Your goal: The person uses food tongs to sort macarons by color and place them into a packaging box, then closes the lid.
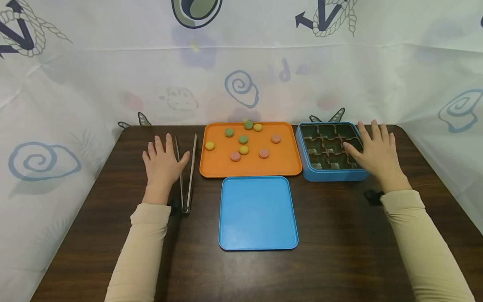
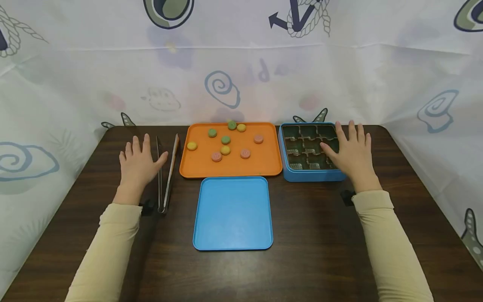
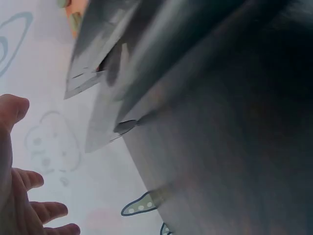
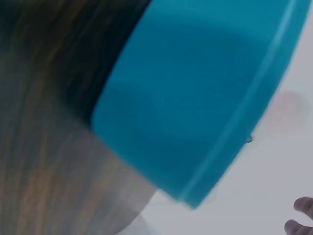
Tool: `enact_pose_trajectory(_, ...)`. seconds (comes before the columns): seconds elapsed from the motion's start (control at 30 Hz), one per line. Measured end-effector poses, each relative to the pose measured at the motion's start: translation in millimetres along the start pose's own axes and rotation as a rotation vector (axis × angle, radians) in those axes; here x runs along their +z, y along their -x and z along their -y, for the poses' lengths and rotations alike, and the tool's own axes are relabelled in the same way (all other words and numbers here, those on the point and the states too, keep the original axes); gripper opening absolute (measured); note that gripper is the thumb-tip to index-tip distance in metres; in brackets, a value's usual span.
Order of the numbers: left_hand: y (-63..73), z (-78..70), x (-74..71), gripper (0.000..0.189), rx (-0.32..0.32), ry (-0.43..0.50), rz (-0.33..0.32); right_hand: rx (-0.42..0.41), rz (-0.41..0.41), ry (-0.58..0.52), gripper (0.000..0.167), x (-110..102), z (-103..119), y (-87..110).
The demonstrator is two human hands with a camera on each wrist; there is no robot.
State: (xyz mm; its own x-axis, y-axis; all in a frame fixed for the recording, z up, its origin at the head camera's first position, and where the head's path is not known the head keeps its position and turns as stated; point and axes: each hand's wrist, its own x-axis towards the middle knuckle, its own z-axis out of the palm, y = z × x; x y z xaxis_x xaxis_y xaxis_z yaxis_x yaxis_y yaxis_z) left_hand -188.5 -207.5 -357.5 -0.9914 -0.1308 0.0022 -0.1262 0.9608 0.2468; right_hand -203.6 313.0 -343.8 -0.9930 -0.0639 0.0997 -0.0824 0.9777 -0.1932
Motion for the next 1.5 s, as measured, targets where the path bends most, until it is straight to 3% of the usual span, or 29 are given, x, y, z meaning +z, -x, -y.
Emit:
enact_pose_trajectory(0.3,3.2,3.4,12.9,0.085,0.015,0.013,0.051,-0.032,0.037,-0.015,0.076,11.0,-24.0,2.3)
enact_pose_trajectory(0.63,6.7,-1.2,24.7,0.089,0.037,0.0,0.106,-0.054,0.074,-0.005,0.074,24.4,-38.8,3.0)
enact_pose_trajectory(0.83,6.6,-3.7,31.9,0.093,0.022,0.028,0.152,-0.071,0.083,0.001,0.075,30.0,-43.0,4.9)
enact_pose_trajectory(1.23,5.2,-5.5,37.4,0.097,0.048,0.006,0.168,-0.083,0.112,-0.026,0.079,39.2,-47.1,5.3)
enact_pose_trajectory(1.5,2.9,-3.8,37.7,0.091,0.015,0.078,0.186,-0.074,0.162,-0.063,0.081,41.9,-48.0,3.4)
